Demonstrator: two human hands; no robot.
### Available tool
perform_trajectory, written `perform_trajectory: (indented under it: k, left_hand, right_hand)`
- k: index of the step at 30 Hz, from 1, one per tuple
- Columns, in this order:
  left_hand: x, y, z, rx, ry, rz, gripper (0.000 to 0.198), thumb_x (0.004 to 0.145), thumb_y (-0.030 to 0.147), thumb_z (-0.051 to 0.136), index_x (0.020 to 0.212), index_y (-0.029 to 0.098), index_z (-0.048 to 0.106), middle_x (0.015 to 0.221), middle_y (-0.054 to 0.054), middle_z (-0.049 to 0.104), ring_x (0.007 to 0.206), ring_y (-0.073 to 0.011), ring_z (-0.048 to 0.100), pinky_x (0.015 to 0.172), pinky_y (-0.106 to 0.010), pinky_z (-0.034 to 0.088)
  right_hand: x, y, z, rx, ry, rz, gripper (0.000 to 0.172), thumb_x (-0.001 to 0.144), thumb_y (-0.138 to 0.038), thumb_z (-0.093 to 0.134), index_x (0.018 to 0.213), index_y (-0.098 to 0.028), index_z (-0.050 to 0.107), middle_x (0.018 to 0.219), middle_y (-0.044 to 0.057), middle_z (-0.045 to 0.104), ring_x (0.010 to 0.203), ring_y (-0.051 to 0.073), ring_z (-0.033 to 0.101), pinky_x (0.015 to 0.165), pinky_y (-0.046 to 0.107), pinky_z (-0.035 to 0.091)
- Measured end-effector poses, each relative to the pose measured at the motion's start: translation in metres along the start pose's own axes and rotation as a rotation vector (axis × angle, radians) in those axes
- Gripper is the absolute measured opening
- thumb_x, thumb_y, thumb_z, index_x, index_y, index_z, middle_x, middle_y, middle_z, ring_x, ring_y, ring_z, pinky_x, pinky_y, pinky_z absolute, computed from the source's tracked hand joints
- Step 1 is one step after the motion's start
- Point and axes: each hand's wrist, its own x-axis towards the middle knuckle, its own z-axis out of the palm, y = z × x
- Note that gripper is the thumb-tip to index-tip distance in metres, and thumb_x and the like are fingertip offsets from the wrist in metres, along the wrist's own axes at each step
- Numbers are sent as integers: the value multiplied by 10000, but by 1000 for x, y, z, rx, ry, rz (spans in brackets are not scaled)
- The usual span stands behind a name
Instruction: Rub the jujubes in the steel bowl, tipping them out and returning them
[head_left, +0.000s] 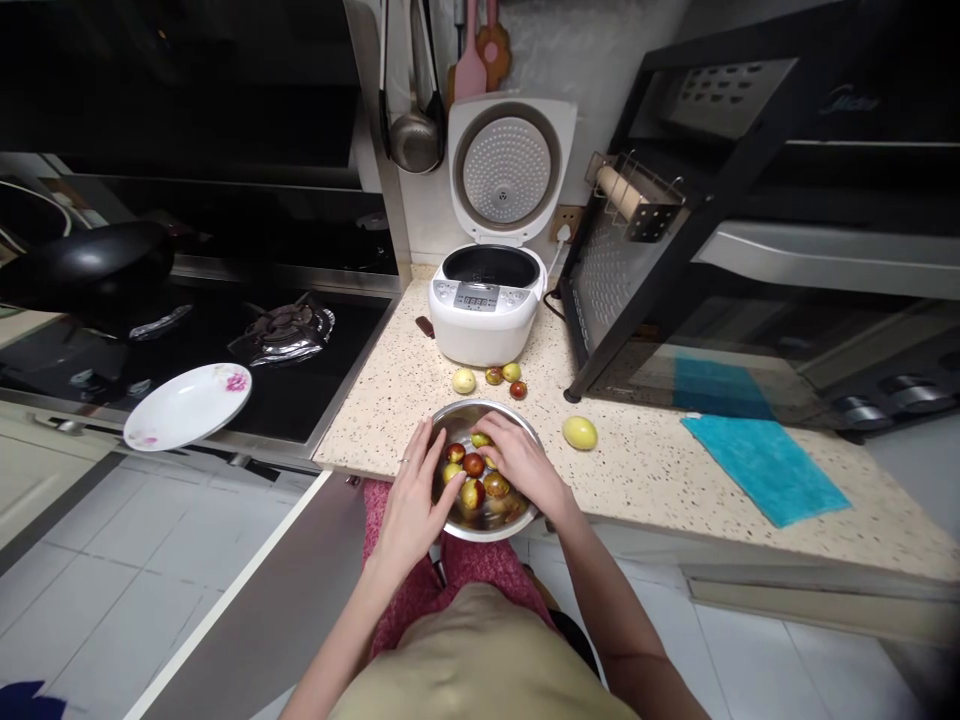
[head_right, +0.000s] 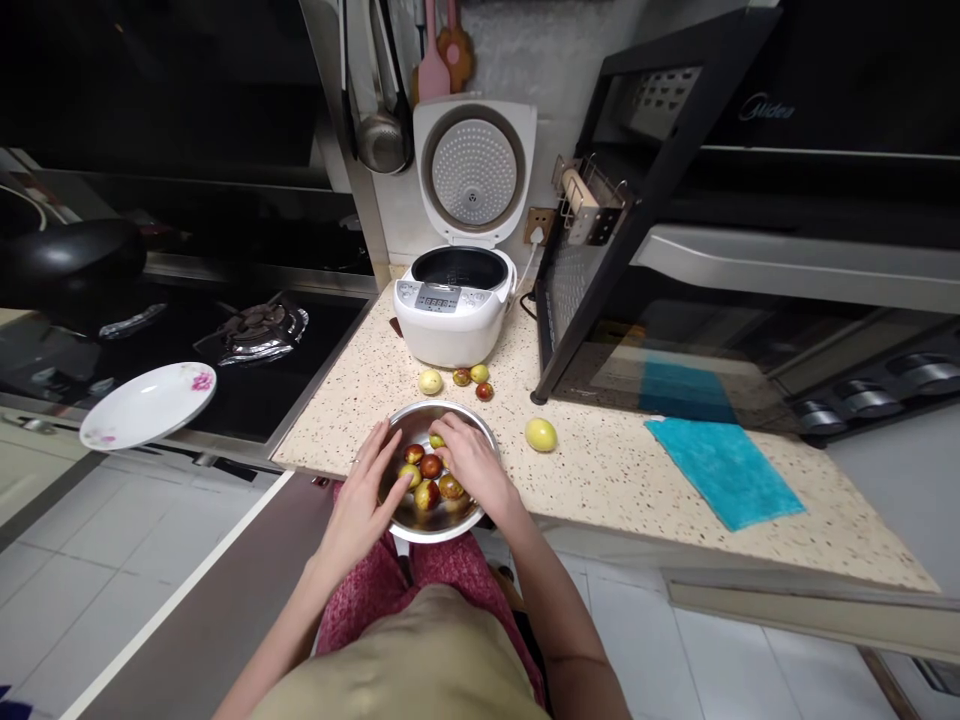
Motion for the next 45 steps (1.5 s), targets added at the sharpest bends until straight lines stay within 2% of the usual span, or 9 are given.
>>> perform_trajectory:
  k: [5,9,14,16,23,34,38,41,45]
  left_hand:
    - [1,1,0,-4,8,3,599,1063,421,498,1623,289,333,1712,-112,309,1593,-299,285,1270,-573,329]
    - [1,1,-1,2,8,-2,597,1060,417,501,1617,259,354,1712,-118,307,1591,-302,289,1271,-564,332]
    - [0,0,2,12,30,1,580,1060,404,498,1606,249,380,1703,-118,330,1580,-307,314,1254,-566,362]
    - [0,-1,3,11,43,2,578,1059,406,498,1605,253,385,1702,-113,333,1579,-310,317,1250,-571,366]
    - [-1,-3,6,6,68,12,588,1051,415,513,1609,281,386,1699,-99,343,1568,-321,340,1240,-581,379]
    - [-2,-3,7,27,71,20,571,1058,398,499,1601,257,392,1698,-120,338,1574,-319,327,1241,-588,373]
    - [-1,-2,7,25,80,27,564,1058,397,494,1592,238,404,1698,-127,337,1576,-312,324,1244,-574,375]
    - [-1,-1,7,29,73,20,557,1059,399,492,1582,221,417,1693,-135,345,1578,-310,320,1248,-571,371]
    - [-1,0,5,23,67,14,551,1060,404,490,1573,212,426,1691,-143,347,1582,-311,311,1256,-582,352]
  right_hand:
    - [0,2,4,-2,20,24,204,922,-16,574,946,-207,642,990,41,669,894,195,668,802,312,529]
    - [0,3,0,49,84,48,234,935,-14,515,890,-204,643,930,36,678,866,196,663,804,321,519]
    - [6,21,-20,54,360,164,206,957,-76,507,941,-206,667,997,62,708,947,231,675,859,356,523]
    - [10,34,-26,-8,405,206,204,950,-80,516,962,-205,677,1021,73,711,993,246,670,901,372,517]
    - [29,68,-24,-238,244,387,309,909,-59,611,1179,-190,683,1110,92,703,1014,238,669,899,347,511]
    - [37,68,-23,-250,175,359,330,877,-56,622,1174,-198,646,1066,84,694,950,229,651,850,331,498]
    - [27,57,-36,-179,267,317,282,861,-74,614,1121,-181,637,1035,86,678,930,240,642,841,349,512]
    - [14,37,-47,-59,341,206,217,896,-127,605,1097,-207,618,1046,72,669,927,239,646,839,353,523]
    - [0,10,-46,-56,118,66,233,923,-110,590,1122,-230,605,1108,65,669,1025,243,640,889,365,515]
